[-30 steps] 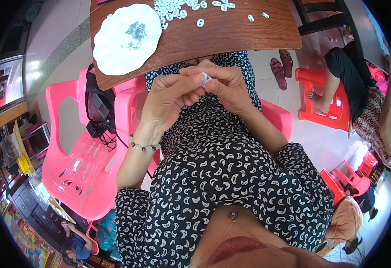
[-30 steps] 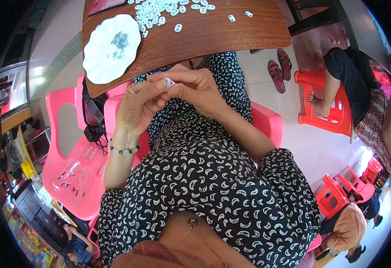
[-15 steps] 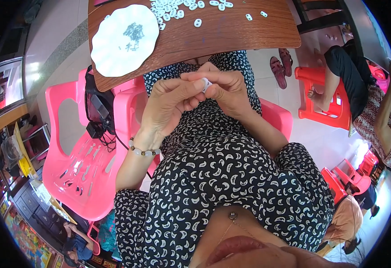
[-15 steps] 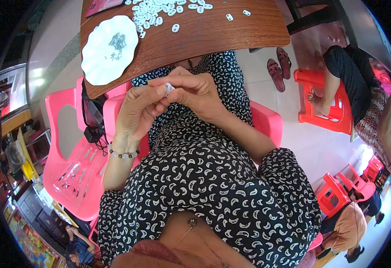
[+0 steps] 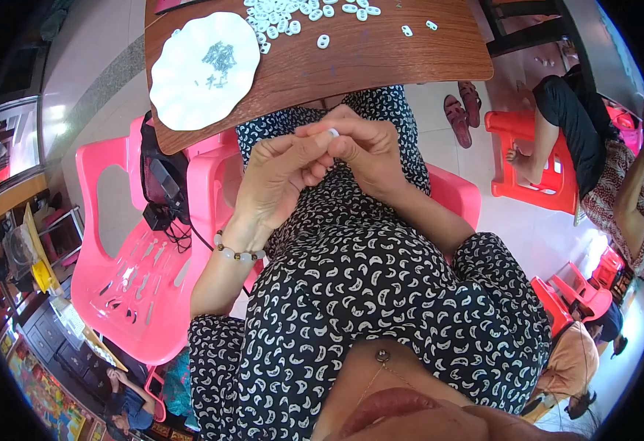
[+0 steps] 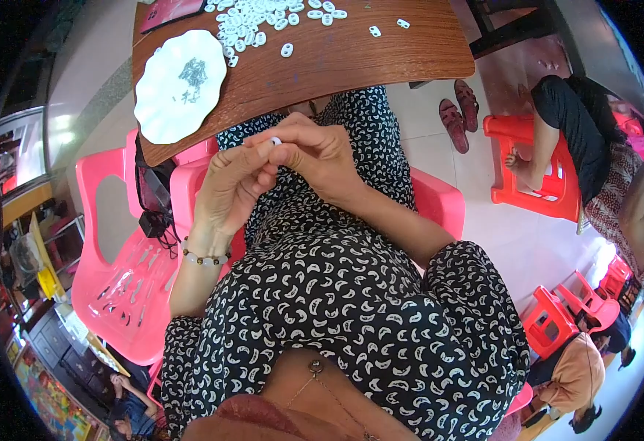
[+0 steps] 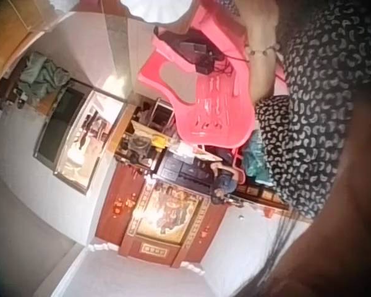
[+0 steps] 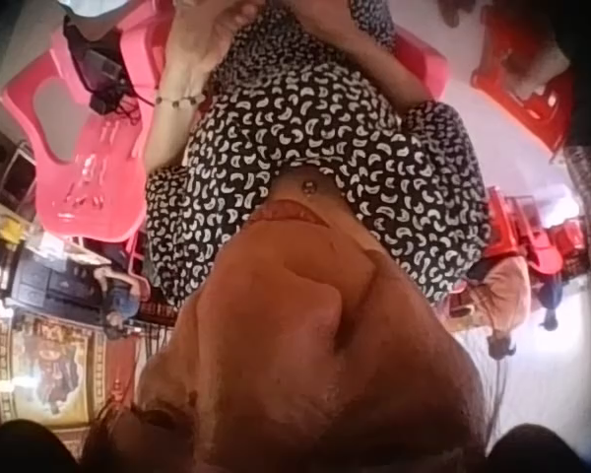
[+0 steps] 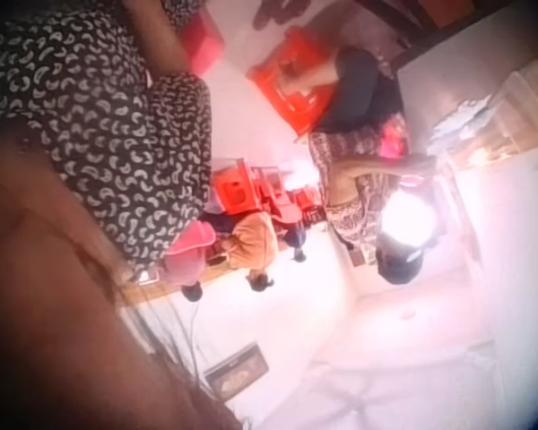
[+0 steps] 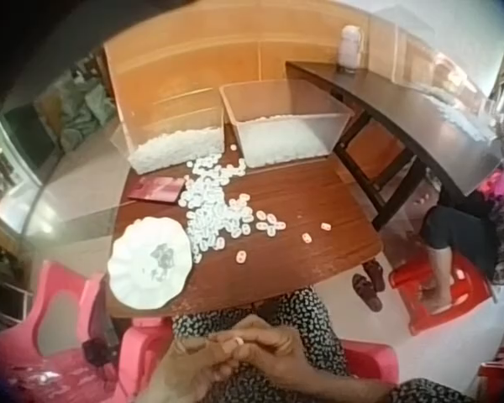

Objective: Manually assembling small white circular plastic parts by inserting blue components into them.

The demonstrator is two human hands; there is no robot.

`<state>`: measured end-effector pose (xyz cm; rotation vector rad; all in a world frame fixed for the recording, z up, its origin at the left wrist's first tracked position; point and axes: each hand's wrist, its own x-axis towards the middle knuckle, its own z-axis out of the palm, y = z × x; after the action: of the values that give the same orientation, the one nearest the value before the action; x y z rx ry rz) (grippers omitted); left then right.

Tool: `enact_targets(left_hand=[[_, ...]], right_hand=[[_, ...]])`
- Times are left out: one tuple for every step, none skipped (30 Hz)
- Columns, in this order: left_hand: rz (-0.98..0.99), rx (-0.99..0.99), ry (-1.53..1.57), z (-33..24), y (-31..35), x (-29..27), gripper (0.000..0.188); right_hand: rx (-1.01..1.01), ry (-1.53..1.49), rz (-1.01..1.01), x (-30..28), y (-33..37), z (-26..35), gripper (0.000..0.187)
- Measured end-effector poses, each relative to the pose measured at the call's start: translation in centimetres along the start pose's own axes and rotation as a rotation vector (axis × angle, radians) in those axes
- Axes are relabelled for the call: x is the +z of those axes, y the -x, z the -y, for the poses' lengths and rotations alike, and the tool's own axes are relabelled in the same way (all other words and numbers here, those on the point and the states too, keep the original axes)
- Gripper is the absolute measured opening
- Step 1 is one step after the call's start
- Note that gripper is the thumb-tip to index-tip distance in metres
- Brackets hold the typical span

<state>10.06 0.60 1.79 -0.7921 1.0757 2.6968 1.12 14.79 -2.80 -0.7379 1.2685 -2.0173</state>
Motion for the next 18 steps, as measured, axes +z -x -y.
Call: enact_targets(left_hand=[[-0.028, 0.01, 0.021, 0.0, 0.0, 0.0, 0.015], [-0.028, 0.014, 0.02, 0.0, -0.2, -0.2, 0.015], [-0.033, 0.035, -0.007, 0.0, -0.4, -0.7, 0.017], [-0.038, 0.056, -0.033, -0.2, -0.5, -1.0, 0.019], [-0.032, 0.093, -0.069, -0.4, -0.4, -1.1, 0.022], [-0.031, 0.097, -0.069, -0.5, -0.5, -1.2, 0.022], [-0.022, 0.129, -0.086, -0.5, -0.5, -1.2, 0.023], [-0.012, 0.16, -0.102, -0.5, -0.6, -1.3, 0.024], [-0.012, 0.165, -0.103, -0.4, -0.7, -1.3, 0.024], [-0.021, 0.175, -0.108, -0.3, -0.8, -1.4, 0.024], [-0.03, 0.184, -0.113, -0.2, -0.9, -1.4, 0.024], [-0.026, 0.187, -0.113, -0.2, -1.0, -1.5, 0.024], [-0.024, 0.187, -0.111, -0.2, -1.2, -1.5, 0.024], [-0.021, 0.187, -0.109, -0.2, -1.3, -1.4, 0.025], [-0.018, 0.19, -0.11, -0.2, -1.4, -1.3, 0.025], [-0.019, 0.181, -0.106, -0.3, -1.5, -1.3, 0.025], [-0.019, 0.172, -0.103, -0.3, -1.7, -1.2, 0.025], [-0.014, 0.174, -0.103, -0.3, -1.9, -1.0, 0.025]], right_hand=[[-0.002, 0.0, 0.003, 0.0, -0.2, -0.2, 0.036], [0.008, -0.048, 0.002, 0.2, -0.5, -0.6, 0.038], [0.017, -0.096, -0.001, 0.4, -0.8, -1.0, 0.04], [0.02, -0.121, 0.02, 0.4, -0.9, -1.4, 0.045], [0.016, -0.119, 0.022, 0.5, -1.2, -1.5, 0.045], [0.016, -0.161, 0.028, 0.6, -1.5, -1.5, 0.04], [0.016, -0.203, 0.034, 0.7, -1.8, -1.4, 0.036], [0.004, -0.18, 0.054, 0.4, -1.8, -1.8, 0.039], [0.001, -0.178, 0.058, 0.4, -1.9, -1.8, 0.039], [0.005, -0.168, 0.063, 0.3, -2.0, -1.8, 0.04], [0.008, -0.157, 0.068, 0.3, -2.1, -1.8, 0.042], [0.004, -0.153, 0.069, 0.2, -2.2, -1.8, 0.042], [0.021, -0.146, 0.068, 0.1, -2.2, -1.7, 0.043], [0.037, -0.138, 0.068, 0.0, -2.3, -1.7, 0.045], [0.034, -0.135, 0.069, -0.1, -2.3, -1.6, 0.045], [0.032, -0.137, 0.063, -0.2, -2.4, -1.5, 0.046], [0.03, -0.139, 0.058, -0.2, -2.4, -1.5, 0.047], [0.026, -0.134, 0.058, -0.4, -2.4, -1.4, 0.047]])
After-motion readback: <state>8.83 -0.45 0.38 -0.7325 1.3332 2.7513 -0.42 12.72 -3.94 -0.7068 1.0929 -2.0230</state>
